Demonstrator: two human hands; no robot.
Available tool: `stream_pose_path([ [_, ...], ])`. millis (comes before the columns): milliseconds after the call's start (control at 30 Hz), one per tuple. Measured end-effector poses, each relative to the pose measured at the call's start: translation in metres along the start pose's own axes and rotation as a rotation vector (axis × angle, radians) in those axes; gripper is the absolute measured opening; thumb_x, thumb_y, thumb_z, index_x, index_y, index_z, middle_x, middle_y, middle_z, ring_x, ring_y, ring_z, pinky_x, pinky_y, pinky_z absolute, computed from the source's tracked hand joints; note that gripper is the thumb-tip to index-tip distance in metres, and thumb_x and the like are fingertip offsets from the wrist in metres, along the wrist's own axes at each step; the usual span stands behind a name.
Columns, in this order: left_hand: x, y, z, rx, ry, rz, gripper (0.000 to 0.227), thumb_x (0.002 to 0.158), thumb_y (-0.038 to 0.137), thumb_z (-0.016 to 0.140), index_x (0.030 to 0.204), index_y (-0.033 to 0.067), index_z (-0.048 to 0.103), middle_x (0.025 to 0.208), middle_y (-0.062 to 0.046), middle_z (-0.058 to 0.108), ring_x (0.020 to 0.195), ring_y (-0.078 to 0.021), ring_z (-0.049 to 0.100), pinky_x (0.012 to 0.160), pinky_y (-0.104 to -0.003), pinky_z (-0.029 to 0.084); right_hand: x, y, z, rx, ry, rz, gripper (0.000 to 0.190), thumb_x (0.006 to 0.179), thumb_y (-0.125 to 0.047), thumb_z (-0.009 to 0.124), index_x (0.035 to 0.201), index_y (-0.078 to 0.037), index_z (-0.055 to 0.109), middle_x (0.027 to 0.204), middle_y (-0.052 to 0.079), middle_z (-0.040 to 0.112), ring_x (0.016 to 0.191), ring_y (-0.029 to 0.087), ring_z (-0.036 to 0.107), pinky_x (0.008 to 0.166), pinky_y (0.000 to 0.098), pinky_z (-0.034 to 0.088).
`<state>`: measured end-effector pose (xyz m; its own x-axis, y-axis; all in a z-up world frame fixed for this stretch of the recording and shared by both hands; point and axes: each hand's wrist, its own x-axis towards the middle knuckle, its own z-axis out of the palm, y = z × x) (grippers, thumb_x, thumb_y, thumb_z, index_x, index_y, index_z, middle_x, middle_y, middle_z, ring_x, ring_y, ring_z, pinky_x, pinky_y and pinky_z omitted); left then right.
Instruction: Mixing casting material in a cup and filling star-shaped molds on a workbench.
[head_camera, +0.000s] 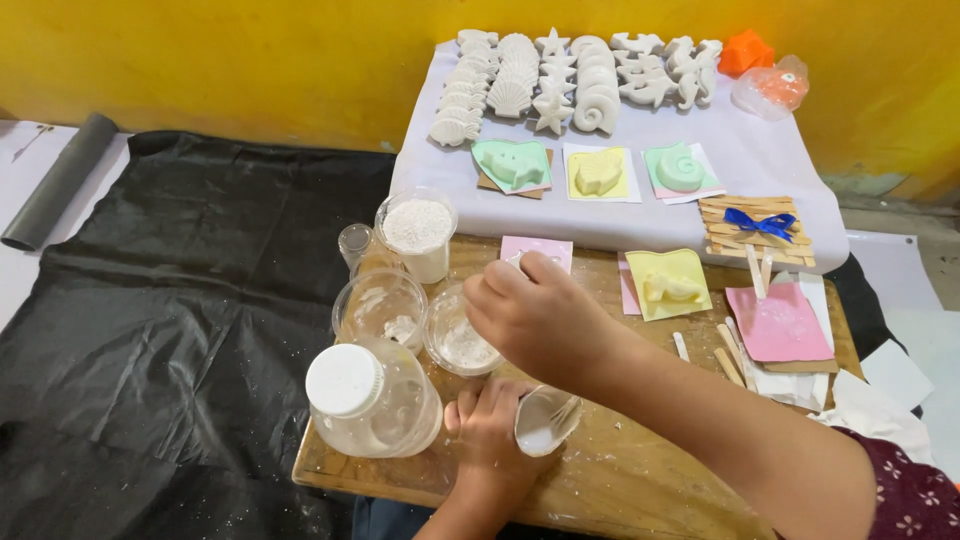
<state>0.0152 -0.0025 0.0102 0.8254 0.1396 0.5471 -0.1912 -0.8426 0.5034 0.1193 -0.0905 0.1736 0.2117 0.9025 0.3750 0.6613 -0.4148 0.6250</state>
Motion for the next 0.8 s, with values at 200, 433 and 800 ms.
stream_pose_path([
  [200, 0.003, -0.003, 0.006, 0.066, 0.128, 0.07, 0.032, 0.048, 0.037, 0.07, 0.077, 0.0232, 0.064, 0.073, 0.004, 0.059, 0.075, -0.0299, 0.059, 0.078, -0.051, 0.044, -0.01, -0.012, 0.026, 0.27, -0.172, 0.088, 0.022, 0.073, -0.002, 0.054, 0.083, -0.018, 0.065, 0.087, -0.002, 0.058, 0.085, 0.022, 0.052, 0.077, 0.0382, 0.036],
  [433, 0.007, -0.003, 0.002, -0.082, 0.116, 0.102, 0.03, 0.059, 0.034, 0.075, 0.075, 0.0173, 0.056, 0.073, 0.001, 0.056, 0.07, -0.0289, 0.05, 0.081, -0.047, 0.036, -0.012, -0.01, 0.029, 0.426, -0.112, 0.313, 0.019, 0.076, -0.002, 0.052, 0.062, -0.015, 0.052, 0.079, 0.001, 0.05, 0.073, 0.024, 0.044, 0.068, 0.0415, 0.03],
  [800, 0.0, -0.009, 0.009, -0.038, 0.052, 0.08, 0.05, 0.042, 0.044, 0.081, 0.083, 0.0198, 0.066, 0.081, 0.002, 0.063, 0.077, -0.0304, 0.056, 0.096, -0.055, 0.036, -0.029, 0.004, 0.033, 0.589, -0.363, 0.663, 0.035, 0.096, -0.021, 0.052, 0.061, -0.016, 0.046, 0.064, -0.002, 0.048, 0.064, 0.024, 0.045, 0.061, 0.0397, 0.032],
])
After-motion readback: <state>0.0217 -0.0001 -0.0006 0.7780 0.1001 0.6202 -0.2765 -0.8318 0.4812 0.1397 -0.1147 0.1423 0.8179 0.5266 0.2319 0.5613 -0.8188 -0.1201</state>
